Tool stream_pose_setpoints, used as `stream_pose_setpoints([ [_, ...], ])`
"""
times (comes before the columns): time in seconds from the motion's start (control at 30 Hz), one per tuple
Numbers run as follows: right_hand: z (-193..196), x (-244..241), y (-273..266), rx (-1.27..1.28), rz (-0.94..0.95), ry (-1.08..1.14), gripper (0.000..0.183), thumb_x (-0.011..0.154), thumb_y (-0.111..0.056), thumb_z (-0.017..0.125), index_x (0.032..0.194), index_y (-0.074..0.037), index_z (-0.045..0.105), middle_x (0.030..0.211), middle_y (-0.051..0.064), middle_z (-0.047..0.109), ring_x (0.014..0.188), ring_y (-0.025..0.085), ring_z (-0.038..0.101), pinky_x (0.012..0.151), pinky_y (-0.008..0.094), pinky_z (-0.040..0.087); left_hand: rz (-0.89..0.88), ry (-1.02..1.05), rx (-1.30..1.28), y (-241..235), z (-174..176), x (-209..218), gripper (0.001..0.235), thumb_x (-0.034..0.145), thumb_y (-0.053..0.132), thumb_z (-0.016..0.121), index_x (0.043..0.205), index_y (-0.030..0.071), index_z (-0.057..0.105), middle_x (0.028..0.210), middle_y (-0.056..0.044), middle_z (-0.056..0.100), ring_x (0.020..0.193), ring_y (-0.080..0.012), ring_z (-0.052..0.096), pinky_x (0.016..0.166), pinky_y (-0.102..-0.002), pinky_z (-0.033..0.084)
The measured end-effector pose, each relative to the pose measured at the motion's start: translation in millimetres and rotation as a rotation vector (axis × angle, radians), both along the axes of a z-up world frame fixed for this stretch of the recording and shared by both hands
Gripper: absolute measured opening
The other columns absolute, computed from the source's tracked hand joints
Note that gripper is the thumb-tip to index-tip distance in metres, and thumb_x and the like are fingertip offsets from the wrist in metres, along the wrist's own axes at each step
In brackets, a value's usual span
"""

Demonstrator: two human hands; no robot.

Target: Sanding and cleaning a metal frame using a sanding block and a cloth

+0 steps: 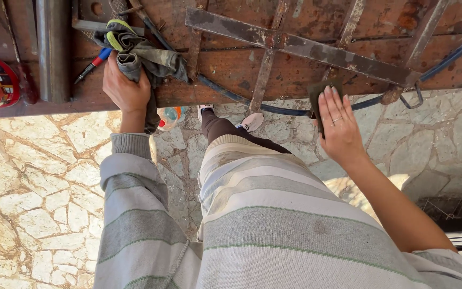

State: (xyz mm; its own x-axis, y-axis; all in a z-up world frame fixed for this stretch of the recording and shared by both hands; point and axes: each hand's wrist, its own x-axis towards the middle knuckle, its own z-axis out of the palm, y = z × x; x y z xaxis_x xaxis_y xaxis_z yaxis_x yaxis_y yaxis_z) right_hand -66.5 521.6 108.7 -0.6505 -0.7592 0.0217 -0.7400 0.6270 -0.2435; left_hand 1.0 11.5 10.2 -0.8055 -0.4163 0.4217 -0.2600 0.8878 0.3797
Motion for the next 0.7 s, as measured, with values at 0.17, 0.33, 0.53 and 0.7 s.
stream_pose_setpoints([
  [0.17, -5, 12, 7, 0.021, 0.08, -0.007, 0.054, 0.104, -0.012, 0.056, 0.151, 0.011, 0.041, 0.157, 0.028, 0.042, 0.148, 0.041, 0.041, 0.124, 0.054, 0.031, -0.009, 0.015, 0.003, -1, 3, -2, 0.046, 0.088, 0.025, 0.066, 0.125, -0.002, 0.058, 0.094, -0.02, 0.068, 0.081, -0.0427, 0.064, 0.065, -0.049, 0.05],
  [0.33, 1, 12, 2, 0.004, -0.031, -0.033, 0.058, 0.106, -0.004, 0.057, 0.156, 0.012, 0.032, 0.161, 0.031, 0.033, 0.15, 0.044, 0.035, 0.126, 0.058, 0.026, -0.015, 0.024, 0.013, -3, 1, -1, 0.045, 0.089, 0.027, 0.065, 0.124, 0.0, 0.057, 0.093, -0.02, 0.067, 0.08, -0.0421, 0.064, 0.064, -0.049, 0.049],
  [0.53, 3, 9, 4, 0.068, 0.124, 0.037, 0.054, 0.108, -0.022, 0.053, 0.149, 0.013, 0.045, 0.155, 0.029, 0.045, 0.146, 0.041, 0.045, 0.123, 0.052, 0.034, -0.029, 0.049, -0.011, -2, -3, 1, 0.046, 0.088, 0.025, 0.065, 0.125, -0.002, 0.057, 0.094, -0.02, 0.068, 0.08, -0.0411, 0.065, 0.065, -0.048, 0.051],
  [0.7, 7, 35, 9, 0.11, 0.153, -0.025, 0.059, 0.105, -0.024, 0.053, 0.151, 0.011, 0.04, 0.158, 0.028, 0.041, 0.148, 0.041, 0.04, 0.124, 0.052, 0.031, -0.016, 0.016, -0.011, -3, -2, 1, 0.047, 0.089, 0.026, 0.066, 0.126, -0.002, 0.056, 0.096, -0.02, 0.067, 0.082, -0.0422, 0.065, 0.065, -0.049, 0.051],
])
